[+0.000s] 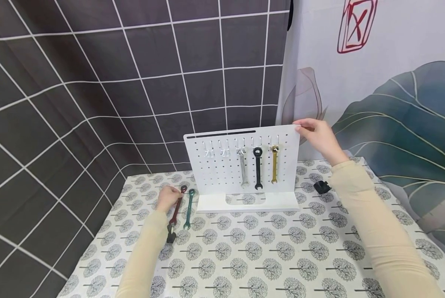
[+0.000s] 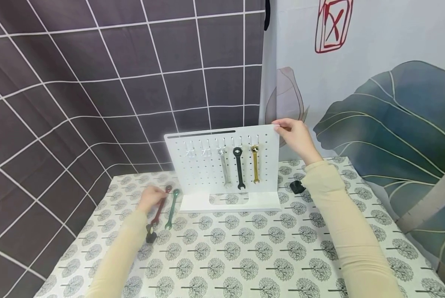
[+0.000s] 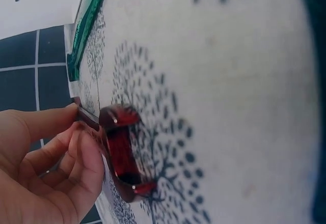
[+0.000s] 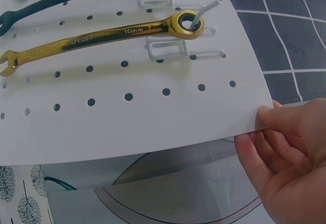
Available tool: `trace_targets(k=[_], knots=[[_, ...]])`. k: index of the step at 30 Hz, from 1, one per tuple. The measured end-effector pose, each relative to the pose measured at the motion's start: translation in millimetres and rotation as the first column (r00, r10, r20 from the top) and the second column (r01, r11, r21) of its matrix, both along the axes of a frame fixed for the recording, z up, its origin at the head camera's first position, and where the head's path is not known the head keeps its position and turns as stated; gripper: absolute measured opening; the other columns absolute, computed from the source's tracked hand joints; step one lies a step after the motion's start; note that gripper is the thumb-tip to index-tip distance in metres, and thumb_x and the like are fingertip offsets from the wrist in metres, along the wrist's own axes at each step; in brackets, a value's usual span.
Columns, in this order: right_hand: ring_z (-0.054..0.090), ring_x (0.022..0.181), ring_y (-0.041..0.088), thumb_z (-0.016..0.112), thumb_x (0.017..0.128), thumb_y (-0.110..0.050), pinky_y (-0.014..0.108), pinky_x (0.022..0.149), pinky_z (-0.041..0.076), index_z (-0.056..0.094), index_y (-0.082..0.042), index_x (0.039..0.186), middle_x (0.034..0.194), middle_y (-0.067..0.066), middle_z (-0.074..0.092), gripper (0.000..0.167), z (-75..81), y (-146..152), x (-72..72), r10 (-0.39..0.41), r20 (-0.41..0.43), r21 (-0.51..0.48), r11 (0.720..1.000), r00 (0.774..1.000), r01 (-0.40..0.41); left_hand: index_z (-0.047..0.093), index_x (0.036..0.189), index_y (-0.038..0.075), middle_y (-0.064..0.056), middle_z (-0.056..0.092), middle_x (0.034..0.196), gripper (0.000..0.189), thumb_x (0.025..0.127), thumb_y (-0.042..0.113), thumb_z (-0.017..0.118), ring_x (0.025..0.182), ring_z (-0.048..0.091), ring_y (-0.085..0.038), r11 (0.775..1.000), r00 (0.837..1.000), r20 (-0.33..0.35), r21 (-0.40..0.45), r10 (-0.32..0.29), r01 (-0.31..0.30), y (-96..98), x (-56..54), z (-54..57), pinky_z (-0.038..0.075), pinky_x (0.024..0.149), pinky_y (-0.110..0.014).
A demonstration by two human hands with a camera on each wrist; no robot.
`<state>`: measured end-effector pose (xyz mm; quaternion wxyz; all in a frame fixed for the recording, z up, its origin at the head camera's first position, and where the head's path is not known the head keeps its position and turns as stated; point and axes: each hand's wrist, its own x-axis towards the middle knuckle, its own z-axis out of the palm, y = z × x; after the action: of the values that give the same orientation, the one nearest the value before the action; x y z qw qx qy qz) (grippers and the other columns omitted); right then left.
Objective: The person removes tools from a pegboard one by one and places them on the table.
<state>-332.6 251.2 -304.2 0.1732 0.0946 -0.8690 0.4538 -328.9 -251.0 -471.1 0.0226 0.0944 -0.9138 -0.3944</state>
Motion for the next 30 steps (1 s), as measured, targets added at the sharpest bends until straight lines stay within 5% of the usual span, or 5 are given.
trace_targets(k=[10, 19, 30], knots=[[0.06, 0.101, 0.004, 0.061, 0.103, -0.031, 0.029, 0.094, 0.048, 0.065, -0.003, 0.13, 0.129, 0.02, 0.065, 0.039, 0.3, 0, 0.3, -0.001, 0.018, -0.012, 1.0, 1.0, 0.001, 0.067, 0.113, -0.005, -0.018, 0.07, 0.102, 0.026, 0.096, 0.014, 0.067, 0.08, 0.067, -0.024, 0.997, 0.995, -0.079, 0.041, -0.06, 0.063, 4.2, 1.9, 8.7, 0.058, 0.067, -0.031], [0.059, 0.099, 0.001, 0.061, 0.102, -0.03, 0.03, 0.094, 0.048, 0.064, -0.003, 0.13, 0.129, 0.02, 0.065, 0.039, 1.7, 0, 0.1, 0.0, 0.02, -0.013, 1.0, 1.0, 0.0, 0.068, 0.118, 0.0, -0.018, 0.068, 0.118, 0.028, 0.096, 0.017, 0.067, 0.104, 0.067, -0.033, 0.987, 0.976, -0.177, 0.075, -0.129, 0.144, 14.2, 0.9, 32.8, 0.057, 0.09, -0.043], [0.059, 0.098, -0.001, 0.061, 0.102, -0.03, 0.028, 0.093, 0.048, 0.064, -0.002, 0.13, 0.129, 0.021, 0.065, 0.04, 1.7, 0, -0.2, 0.006, 0.023, -0.022, 1.0, 1.0, -0.006, 0.066, 0.125, 0.003, -0.016, 0.066, 0.123, 0.031, 0.098, 0.018, 0.068, 0.114, 0.064, -0.032, 0.913, 0.92, -0.296, 0.238, -0.258, 0.332, 48.1, 10.0, 61.0, 0.053, 0.099, -0.046]])
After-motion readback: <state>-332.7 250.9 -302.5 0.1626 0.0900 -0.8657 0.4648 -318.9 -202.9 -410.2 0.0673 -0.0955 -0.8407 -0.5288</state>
